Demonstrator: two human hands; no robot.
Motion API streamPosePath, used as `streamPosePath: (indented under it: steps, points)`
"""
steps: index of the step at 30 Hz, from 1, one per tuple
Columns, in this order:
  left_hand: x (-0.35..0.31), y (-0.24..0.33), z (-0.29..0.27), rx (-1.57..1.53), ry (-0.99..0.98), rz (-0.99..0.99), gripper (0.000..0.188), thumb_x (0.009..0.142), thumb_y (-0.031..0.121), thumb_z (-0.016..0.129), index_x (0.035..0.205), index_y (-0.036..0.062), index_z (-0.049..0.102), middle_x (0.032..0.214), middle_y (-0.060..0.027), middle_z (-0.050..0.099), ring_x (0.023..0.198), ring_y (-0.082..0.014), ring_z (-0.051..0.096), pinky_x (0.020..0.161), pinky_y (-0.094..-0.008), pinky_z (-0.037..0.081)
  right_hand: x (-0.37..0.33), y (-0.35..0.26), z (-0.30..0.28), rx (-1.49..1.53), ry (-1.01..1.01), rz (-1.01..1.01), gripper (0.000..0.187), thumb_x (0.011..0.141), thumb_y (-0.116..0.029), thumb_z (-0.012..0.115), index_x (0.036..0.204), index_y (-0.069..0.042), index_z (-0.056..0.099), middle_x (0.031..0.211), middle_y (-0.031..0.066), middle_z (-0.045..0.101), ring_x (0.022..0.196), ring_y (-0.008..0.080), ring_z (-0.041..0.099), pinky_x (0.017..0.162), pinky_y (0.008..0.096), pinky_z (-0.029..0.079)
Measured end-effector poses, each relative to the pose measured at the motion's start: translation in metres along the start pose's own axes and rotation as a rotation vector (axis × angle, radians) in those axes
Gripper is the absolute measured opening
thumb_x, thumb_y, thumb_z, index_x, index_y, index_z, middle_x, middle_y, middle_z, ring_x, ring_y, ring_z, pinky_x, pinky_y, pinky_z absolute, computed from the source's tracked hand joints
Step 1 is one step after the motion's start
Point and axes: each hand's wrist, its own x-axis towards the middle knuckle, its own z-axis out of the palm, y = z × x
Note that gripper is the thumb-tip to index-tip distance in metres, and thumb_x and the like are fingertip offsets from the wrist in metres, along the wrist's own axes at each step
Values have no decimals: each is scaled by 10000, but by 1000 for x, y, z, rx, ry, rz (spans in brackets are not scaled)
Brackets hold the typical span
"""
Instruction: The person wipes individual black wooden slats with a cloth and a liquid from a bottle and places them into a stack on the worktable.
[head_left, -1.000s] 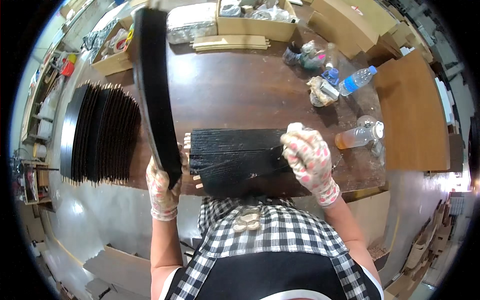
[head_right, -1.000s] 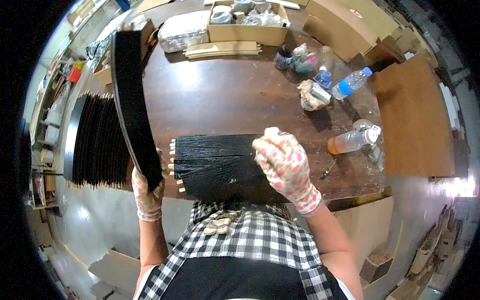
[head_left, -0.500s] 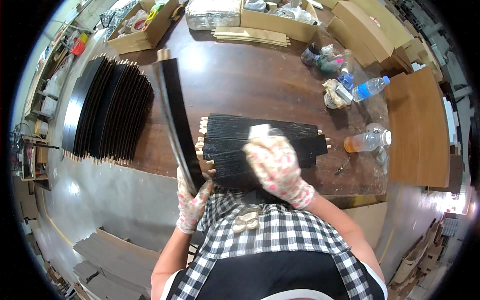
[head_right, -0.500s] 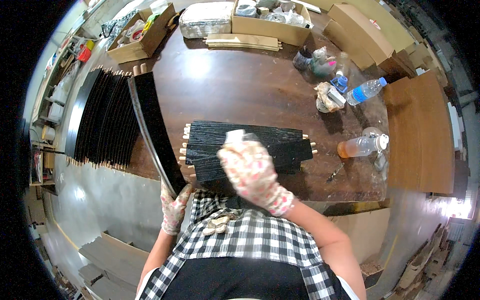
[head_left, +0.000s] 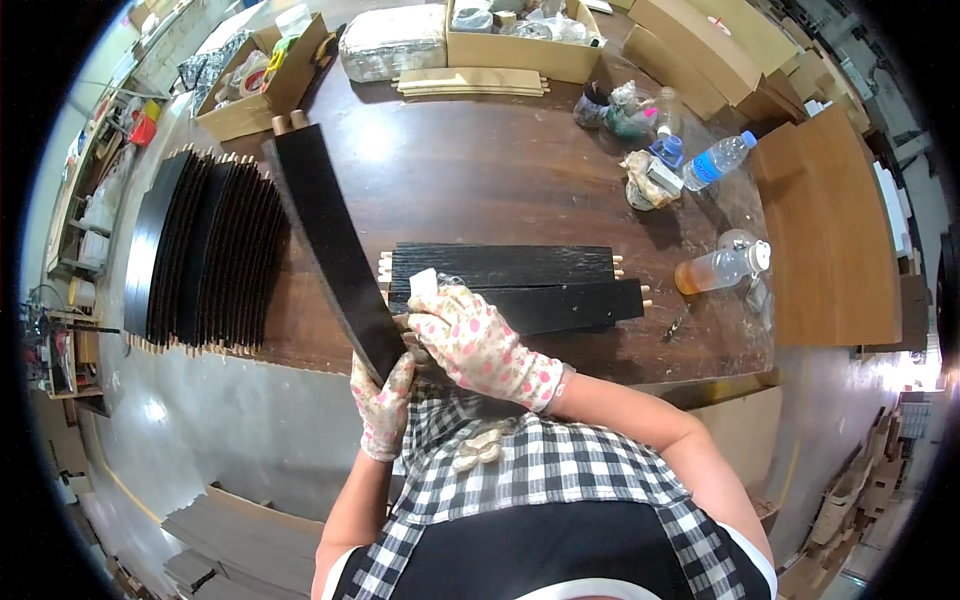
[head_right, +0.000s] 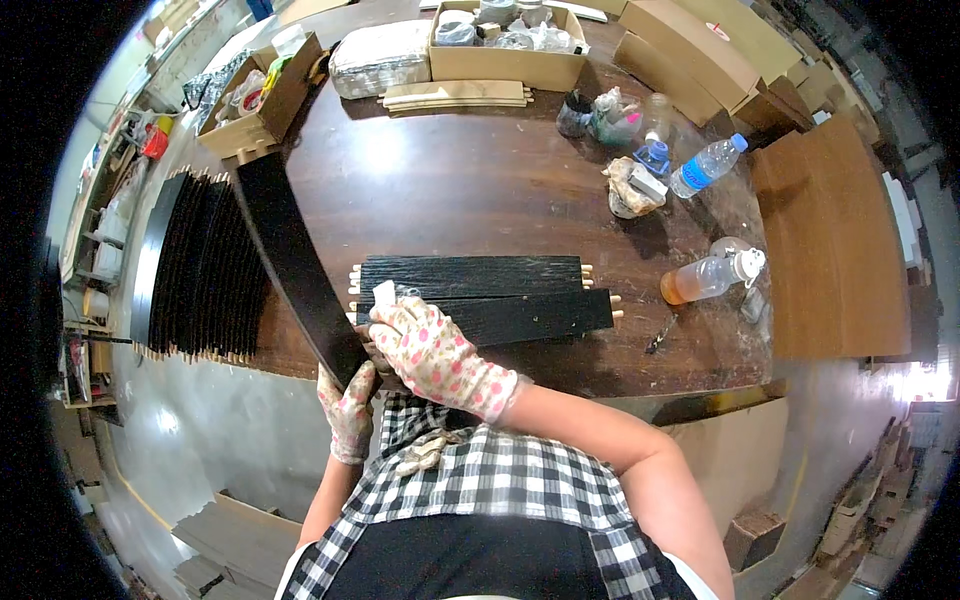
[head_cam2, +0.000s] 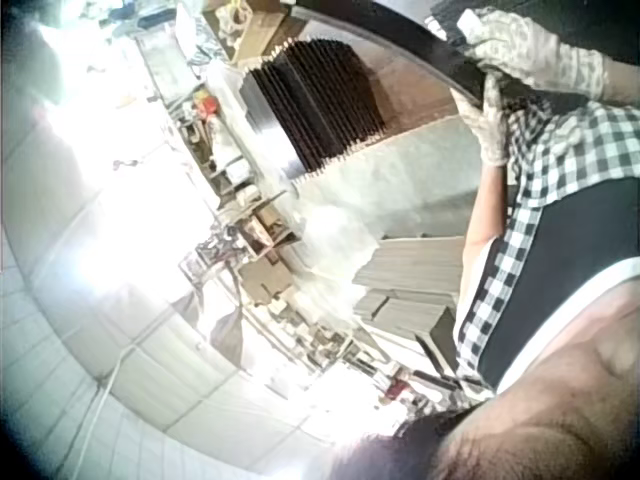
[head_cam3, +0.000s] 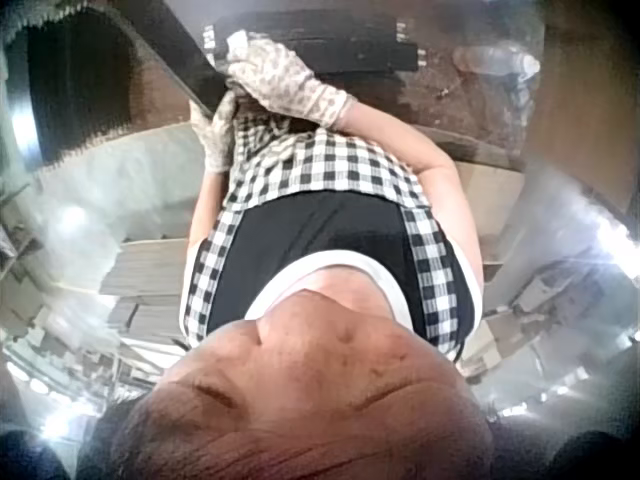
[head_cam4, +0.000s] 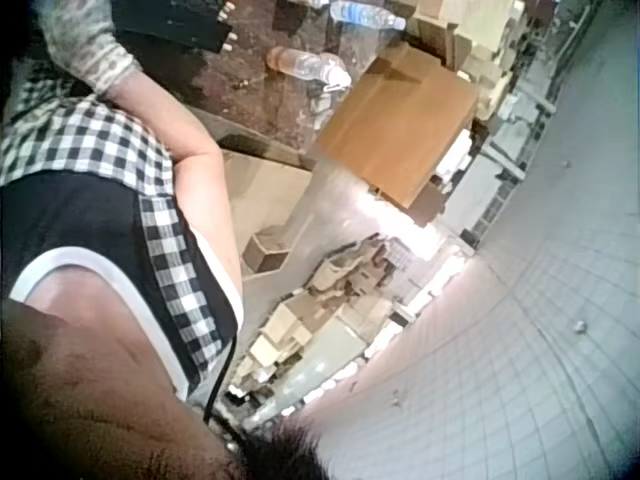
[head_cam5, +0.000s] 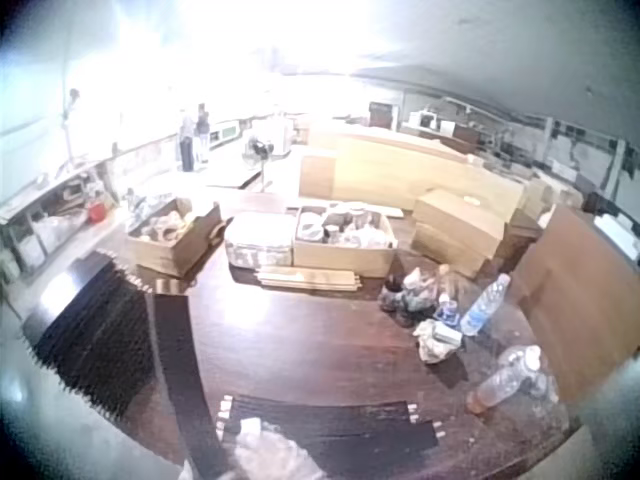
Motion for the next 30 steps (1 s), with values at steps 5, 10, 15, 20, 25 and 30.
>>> streamPosePath:
  steps: [5, 10, 15, 20, 25, 30]
  points:
    - [-4, 8, 13, 247, 105, 185, 354, 898, 10, 612, 1242, 33, 528, 1062, -42, 606, 904, -109, 587, 794, -253, 492, 3, 3, -5, 10, 51, 70, 275, 861, -130, 618, 1116, -44, 674, 1220, 143, 628, 1139, 329, 593, 989, 451, 458]
    - [-6, 3, 28, -40, 70, 92, 342, 910, 33, 612, 1241, 29, 523, 1110, -52, 602, 975, -128, 592, 853, -294, 492, 3, -1, -3, -36, -9, 79, 299, 841, -115, 605, 1128, -59, 667, 1264, 150, 614, 1214, 349, 553, 1045, 476, 417]
    - [10, -5, 58, -168, 67, 134, 318, 893, 81, 628, 1195, 20, 548, 1094, -55, 603, 1012, -147, 578, 918, -303, 468, 0, 17, -16, 490, 248, 334, 249, 868, -46, 578, 1108, -16, 635, 1241, 176, 623, 1183, 368, 587, 1020, 478, 465]
    - [12, 1, 71, -173, 125, 104, 313, 910, 96, 622, 1201, 19, 534, 1090, -61, 593, 998, -144, 575, 926, -290, 458, -10, 7, -14, 26, 79, 123, 354, 875, -126, 536, 1170, 50, 621, 1306, 250, 577, 1268, 390, 531, 1120, 527, 355]
    - [17, -5, 61, 52, 110, 144, 322, 932, 63, 596, 1235, 44, 490, 1088, -48, 579, 984, -127, 550, 899, -284, 447, -48, 34, -42, -319, -96, 193, 328, 918, -195, 525, 1177, -26, 634, 1348, 210, 585, 1289, 343, 542, 1129, 572, 324]
    - [14, 4, 62, 63, 101, 14, 355, 914, 41, 633, 1237, 52, 488, 1097, -50, 557, 1041, -143, 524, 966, -315, 413, -146, 121, -132, -600, 130, 684, 238, 965, -60, 479, 1118, 17, 644, 1172, 195, 656, 1095, 357, 628, 963, 421, 499]
